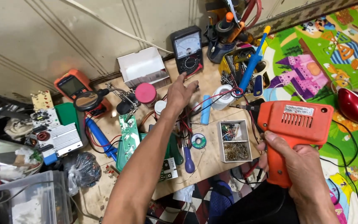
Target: Repairing a circuit board by soldering and desoldering components using a soldering gun and desoldering pump.
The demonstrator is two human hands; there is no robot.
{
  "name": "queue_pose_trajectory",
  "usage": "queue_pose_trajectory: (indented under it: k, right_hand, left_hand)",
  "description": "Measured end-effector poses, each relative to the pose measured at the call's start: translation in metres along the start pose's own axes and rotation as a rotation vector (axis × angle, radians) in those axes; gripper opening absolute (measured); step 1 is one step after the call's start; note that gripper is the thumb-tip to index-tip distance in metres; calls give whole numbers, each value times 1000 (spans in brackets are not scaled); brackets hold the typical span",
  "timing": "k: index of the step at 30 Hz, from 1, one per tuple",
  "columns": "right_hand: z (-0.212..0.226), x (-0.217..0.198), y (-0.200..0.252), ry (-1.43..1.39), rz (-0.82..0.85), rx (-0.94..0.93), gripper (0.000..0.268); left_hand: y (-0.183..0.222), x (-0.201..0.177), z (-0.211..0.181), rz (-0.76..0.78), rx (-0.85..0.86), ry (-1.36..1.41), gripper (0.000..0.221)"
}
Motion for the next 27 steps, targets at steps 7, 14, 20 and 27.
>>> queue_pose_trajectory:
  k: [7, 14, 20, 27]
  right_hand:
    - [6, -7, -4, -38, -31, -19, 24]
    - [19, -32, -11, 77, 24, -79, 31]
    - [-20, -40, -41, -205, 43, -154, 38]
    - [-27, -66, -45, -151, 31, -240, 47]
  left_hand:
    - [83, -40, -8, 60, 147, 97, 63]
    - [202, -139, -13, 333, 143, -454, 54]
    - [290, -72, 0, 405, 89, -602, 46]
    - [245, 148, 64, 83, 771, -578, 22]
Point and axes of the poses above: each hand's wrist, its own y-axis away from the middle knuckle, its own x-axis out of the palm, z = x × y, the point moved 7 cm from there along -y, towards the middle knuckle, and after that the axes turned 11 degrees about -x, right-handed, at the moved point
